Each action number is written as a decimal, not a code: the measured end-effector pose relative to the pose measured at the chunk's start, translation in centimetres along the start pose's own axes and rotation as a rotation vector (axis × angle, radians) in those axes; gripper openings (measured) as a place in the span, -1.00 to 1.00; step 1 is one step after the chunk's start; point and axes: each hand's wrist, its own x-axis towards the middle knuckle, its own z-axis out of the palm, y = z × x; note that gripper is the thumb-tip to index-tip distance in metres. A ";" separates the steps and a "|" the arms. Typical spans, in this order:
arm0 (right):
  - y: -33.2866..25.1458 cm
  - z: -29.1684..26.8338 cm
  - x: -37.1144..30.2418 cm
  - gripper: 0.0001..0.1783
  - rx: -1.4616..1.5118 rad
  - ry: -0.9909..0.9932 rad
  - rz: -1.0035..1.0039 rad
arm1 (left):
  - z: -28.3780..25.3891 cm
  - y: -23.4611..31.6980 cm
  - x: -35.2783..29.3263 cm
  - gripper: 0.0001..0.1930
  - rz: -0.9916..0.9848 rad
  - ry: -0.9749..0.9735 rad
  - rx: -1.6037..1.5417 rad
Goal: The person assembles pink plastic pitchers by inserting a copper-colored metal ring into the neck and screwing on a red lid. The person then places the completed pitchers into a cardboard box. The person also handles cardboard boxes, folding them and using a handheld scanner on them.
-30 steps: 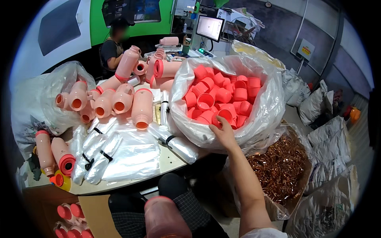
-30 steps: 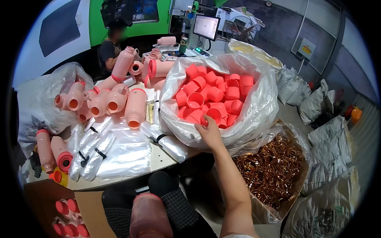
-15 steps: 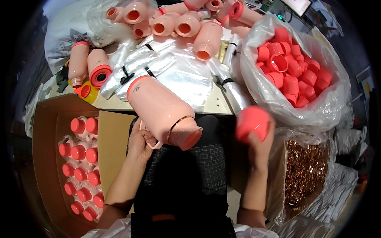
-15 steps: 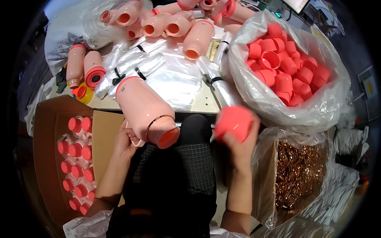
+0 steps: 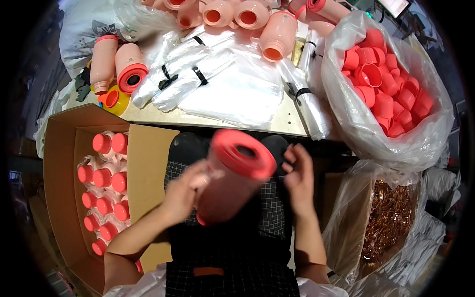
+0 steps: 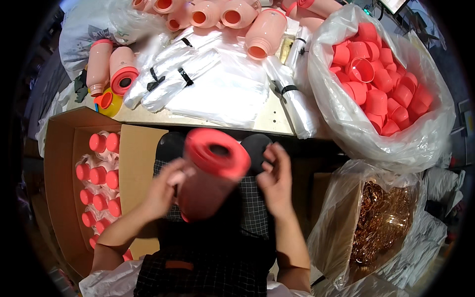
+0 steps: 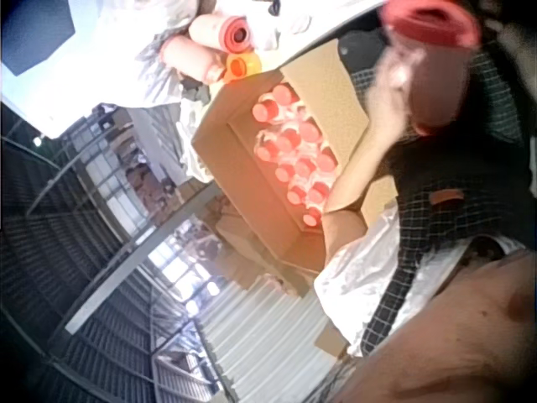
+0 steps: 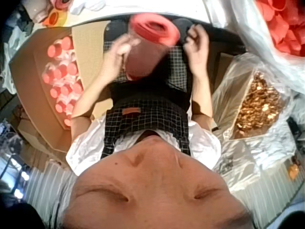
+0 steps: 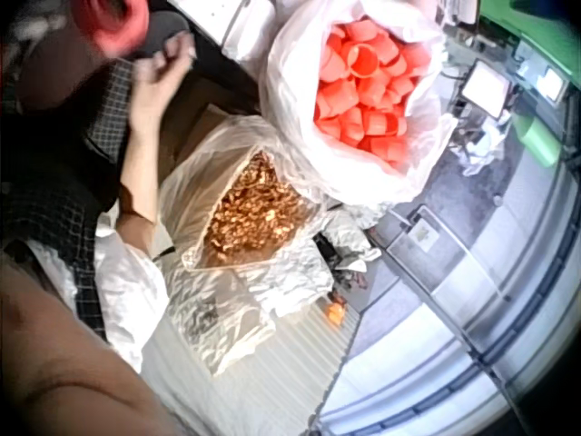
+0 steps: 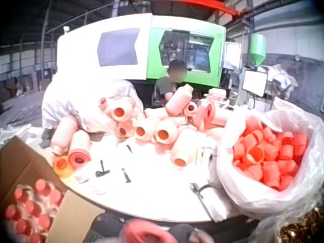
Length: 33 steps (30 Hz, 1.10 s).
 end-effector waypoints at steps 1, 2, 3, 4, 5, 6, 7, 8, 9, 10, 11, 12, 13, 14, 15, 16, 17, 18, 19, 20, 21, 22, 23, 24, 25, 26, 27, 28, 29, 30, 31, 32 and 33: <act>-0.5 -0.7 1.8 -0.05 0.196 0.069 -0.021 | 1.2 -1.5 -0.5 -0.36 0.050 -0.190 -0.021; -2.2 -1.2 2.9 -0.01 0.101 -0.042 0.011 | 1.8 -0.8 0.3 -0.45 0.190 -0.227 -0.164; -2.0 -2.0 3.5 -0.14 0.187 -0.199 0.035 | 2.4 -0.1 1.2 -0.55 0.330 -0.287 -0.311; -1.9 -2.0 3.7 -0.21 0.167 -0.368 0.073 | 2.2 -0.2 2.9 -0.62 0.378 -0.355 -0.252; -1.8 -1.9 3.8 -0.29 0.146 -0.536 0.114 | 1.9 0.0 4.9 -0.69 0.425 -0.423 -0.196; -0.8 -1.5 3.1 -0.35 0.137 -0.518 0.126 | 1.4 1.4 7.4 -0.93 0.396 -0.287 0.034; -1.8 -0.5 3.0 -0.49 0.130 -0.506 0.152 | 2.2 -0.3 10.6 -0.94 0.632 -0.041 0.142; -2.2 -0.3 3.6 -0.52 0.108 -0.509 0.142 | 3.2 0.7 13.1 -0.89 0.226 0.080 -0.103; -2.6 -0.1 4.4 -0.55 0.088 -0.508 0.130 | 2.3 0.4 16.7 -0.90 0.608 0.144 0.214; -2.9 0.1 5.0 -0.59 0.063 -0.540 0.084 | 3.3 0.5 19.8 -0.90 0.511 0.225 0.285; -3.3 0.2 5.6 -0.63 0.038 -0.571 0.032 | 4.1 -0.8 22.5 -0.90 0.584 0.320 0.374; -3.6 0.4 6.3 -0.67 0.016 -0.614 -0.022 | 4.4 -3.1 24.2 -0.92 0.535 0.300 0.412; -3.8 0.4 7.0 -0.68 0.002 -0.623 -0.013 | 4.4 -4.7 25.5 -0.92 0.489 0.272 0.443; -3.7 0.4 7.4 -0.68 -0.005 -0.616 0.001 | 4.5 -4.7 26.0 -0.92 0.426 0.246 0.389; -3.5 0.4 7.9 -0.69 -0.012 -0.612 0.015 | 4.5 -4.8 26.2 -0.90 0.361 0.222 0.336; -2.8 -0.1 8.8 -0.76 0.032 -0.603 0.078 | 4.4 -4.8 26.5 -0.88 0.292 0.200 0.285; -2.2 -0.1 9.3 -0.72 0.178 -0.557 0.247 | 4.1 -4.4 26.7 -0.85 0.210 0.210 0.225; -2.0 -0.1 9.9 -0.79 0.211 -0.498 0.332 | 3.5 -3.8 26.9 -0.82 0.127 0.222 0.166; -1.9 0.2 10.2 -0.85 0.243 -0.439 0.418 | 3.2 -3.6 27.1 -0.79 0.044 0.235 0.107; -1.2 0.7 10.4 -0.88 0.186 -0.357 0.369 | 3.2 -4.2 27.3 -0.74 -0.040 0.223 -0.373; -0.2 0.8 10.5 -0.92 0.120 -0.246 0.320 | 3.5 -2.7 27.1 -0.74 -0.041 0.139 -0.499; 0.3 0.9 10.6 -0.95 0.054 -0.135 0.272 | 3.9 -1.3 26.1 -0.74 -0.044 0.052 -0.624; 0.4 1.4 10.8 -0.96 -0.006 -0.062 0.207 | 4.3 0.3 24.3 -0.74 -0.063 -0.029 -0.746; 0.4 2.0 11.3 -0.94 -0.074 0.012 0.148 | 5.6 2.5 22.3 -0.75 -0.051 -0.075 -0.803; 0.4 2.3 11.4 -0.90 -0.148 0.086 0.091 | 7.0 4.0 20.6 -0.76 -0.040 -0.124 -0.866; 0.1 2.4 11.5 -0.89 0.010 0.078 0.070 | 6.5 3.4 19.8 -0.77 0.033 -0.165 -0.712; 0.1 2.0 11.2 -0.89 0.111 0.143 0.070 | 6.8 3.3 19.5 -0.78 0.040 -0.136 -0.901; 0.4 1.5 10.8 -0.88 0.213 0.207 0.069 | 7.1 3.3 19.2 -0.78 0.044 -0.105 -1.091; 0.9 1.2 10.7 -0.87 0.324 0.260 0.069 | 6.9 3.7 18.8 -0.79 0.046 -0.060 -1.274; 1.1 0.3 10.9 -0.84 0.326 0.259 0.074 | 6.9 4.3 18.4 -0.81 0.034 0.010 -1.282; 1.2 0.3 10.5 -0.84 0.256 0.159 0.072 | 7.6 4.7 17.9 -0.81 0.039 0.010 -1.069; -0.4 1.0 9.9 -0.85 0.186 0.052 0.073 | 8.5 5.1 17.2 -0.81 0.039 0.018 -0.857; -1.3 1.4 9.4 -0.85 0.116 -0.054 0.073 | 8.9 5.4 16.6 -0.80 0.036 0.024 -0.645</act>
